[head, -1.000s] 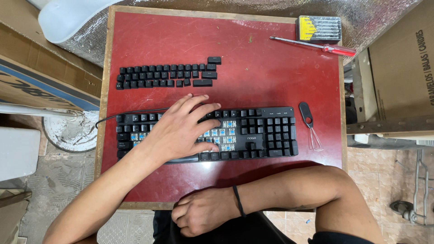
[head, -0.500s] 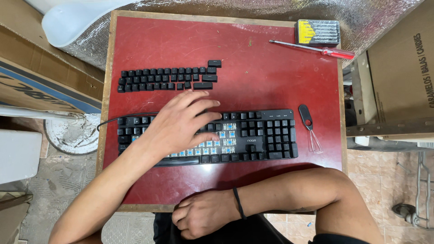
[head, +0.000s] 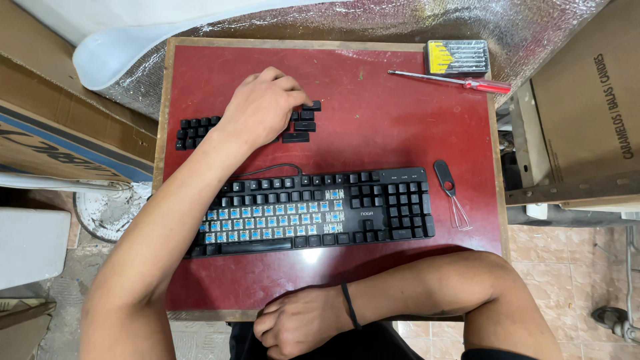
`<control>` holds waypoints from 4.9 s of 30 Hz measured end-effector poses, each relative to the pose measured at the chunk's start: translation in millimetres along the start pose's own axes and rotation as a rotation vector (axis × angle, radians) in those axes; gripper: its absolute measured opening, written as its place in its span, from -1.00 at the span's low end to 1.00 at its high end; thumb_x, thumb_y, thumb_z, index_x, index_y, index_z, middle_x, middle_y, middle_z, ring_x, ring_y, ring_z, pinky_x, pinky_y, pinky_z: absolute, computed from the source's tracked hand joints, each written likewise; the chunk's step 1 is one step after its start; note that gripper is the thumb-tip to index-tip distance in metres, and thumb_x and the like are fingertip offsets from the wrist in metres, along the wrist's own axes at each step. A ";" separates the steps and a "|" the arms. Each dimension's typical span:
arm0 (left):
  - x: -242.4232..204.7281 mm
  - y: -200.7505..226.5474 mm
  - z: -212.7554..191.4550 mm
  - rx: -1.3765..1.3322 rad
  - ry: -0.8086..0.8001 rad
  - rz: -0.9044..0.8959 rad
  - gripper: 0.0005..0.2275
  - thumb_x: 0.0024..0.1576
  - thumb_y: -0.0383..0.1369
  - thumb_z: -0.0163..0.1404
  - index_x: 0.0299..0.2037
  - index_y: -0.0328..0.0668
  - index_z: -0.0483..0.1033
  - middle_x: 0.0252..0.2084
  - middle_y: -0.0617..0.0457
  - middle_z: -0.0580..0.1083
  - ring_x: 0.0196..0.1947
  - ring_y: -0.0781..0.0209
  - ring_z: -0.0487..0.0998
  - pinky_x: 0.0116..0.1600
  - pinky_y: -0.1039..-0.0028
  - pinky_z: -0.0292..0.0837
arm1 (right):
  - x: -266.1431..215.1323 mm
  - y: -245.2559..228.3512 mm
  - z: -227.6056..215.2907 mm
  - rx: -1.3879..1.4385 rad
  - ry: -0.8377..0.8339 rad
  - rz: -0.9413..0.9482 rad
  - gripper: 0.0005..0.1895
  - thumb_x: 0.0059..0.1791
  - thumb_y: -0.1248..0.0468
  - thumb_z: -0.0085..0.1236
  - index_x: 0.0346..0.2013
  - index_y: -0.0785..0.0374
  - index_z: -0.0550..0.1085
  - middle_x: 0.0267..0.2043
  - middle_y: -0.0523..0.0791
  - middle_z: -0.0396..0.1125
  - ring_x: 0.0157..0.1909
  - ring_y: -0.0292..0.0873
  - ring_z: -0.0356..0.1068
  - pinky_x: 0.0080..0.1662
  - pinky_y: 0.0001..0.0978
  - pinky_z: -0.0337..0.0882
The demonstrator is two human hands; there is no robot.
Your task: The person assembles a mechanical keyboard by placing black keycaps onto the keyboard base. They pick up keycaps from a pile on the table and press them into place on the switches, working systematically across the keyboard.
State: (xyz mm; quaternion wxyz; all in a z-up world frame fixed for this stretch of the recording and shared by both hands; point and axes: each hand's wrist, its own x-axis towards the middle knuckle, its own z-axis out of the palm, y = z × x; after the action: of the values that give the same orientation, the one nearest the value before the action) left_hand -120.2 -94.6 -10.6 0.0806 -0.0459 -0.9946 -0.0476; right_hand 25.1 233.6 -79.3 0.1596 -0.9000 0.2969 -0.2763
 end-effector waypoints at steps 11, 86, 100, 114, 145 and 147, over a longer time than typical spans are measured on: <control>23.9 -18.5 9.6 0.073 0.019 -0.043 -0.79 0.48 -0.14 0.22 0.21 0.11 0.82 0.15 0.10 0.78 0.20 -0.18 0.65 0.07 -0.12 0.70 | 0.3 1.6 0.2 0.005 -0.012 0.007 -0.75 0.31 0.30 0.13 -0.22 0.24 0.64 -0.10 -0.12 0.57 0.27 0.00 0.49 0.44 -0.01 0.59; -117.2 126.1 1.4 -0.068 0.283 0.254 -0.46 0.37 0.34 0.14 0.22 0.20 0.80 0.46 0.08 0.60 0.53 -0.17 0.53 0.59 -0.13 0.47 | 0.5 0.2 3.7 -0.056 0.036 -0.013 -0.77 0.21 0.35 0.29 -0.35 0.24 0.58 -0.25 -0.11 0.51 0.13 0.08 0.51 0.27 -0.03 0.60; -179.0 18.7 -57.9 -0.104 0.558 -0.179 -0.74 0.59 -0.15 0.19 0.22 -0.11 0.84 0.21 -0.02 0.79 0.28 -0.09 0.72 0.37 0.02 0.72 | 3.2 0.6 -16.7 -0.030 -0.025 -0.025 -0.79 0.37 0.40 0.19 -0.15 0.29 0.60 -0.09 -0.05 0.51 0.29 0.04 0.49 0.28 -0.08 0.56; -197.9 -75.3 -8.2 -0.395 0.473 -0.586 -0.39 0.68 0.07 -0.33 0.09 0.05 0.90 0.33 0.02 0.71 0.37 -0.19 0.62 0.39 -0.17 0.44 | 14.4 -0.2 -31.7 0.059 -0.096 -0.007 -0.77 0.44 0.34 0.10 -0.09 0.29 0.57 -0.08 -0.06 0.48 0.33 0.07 0.48 0.34 -0.04 0.56; -182.9 -108.7 3.6 0.019 0.261 -0.454 -0.80 0.57 -0.36 0.10 0.20 0.04 0.83 0.18 0.10 0.77 0.02 -0.33 0.74 -0.19 -0.29 0.73 | 18.8 1.4 -40.7 0.176 -0.139 0.020 -0.81 0.43 0.40 0.11 0.02 0.45 0.60 -0.06 0.05 0.51 0.38 0.20 0.52 0.40 0.07 0.57; -184.7 -109.8 2.7 0.019 0.232 -0.463 -0.81 0.55 -0.34 0.11 0.18 0.05 0.82 0.16 0.10 0.76 0.05 -0.32 0.73 -0.20 -0.29 0.72 | 15.5 1.5 -34.3 0.169 -0.134 0.015 -0.82 0.43 0.41 0.12 0.01 0.44 0.60 -0.07 0.05 0.51 0.38 0.20 0.53 0.41 0.05 0.58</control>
State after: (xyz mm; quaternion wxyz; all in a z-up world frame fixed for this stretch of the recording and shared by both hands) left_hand 50.1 -218.5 -53.2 0.1817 0.1897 -0.9630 -0.0604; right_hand 14.5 218.5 -46.5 0.2566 -0.8976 0.2679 -0.2382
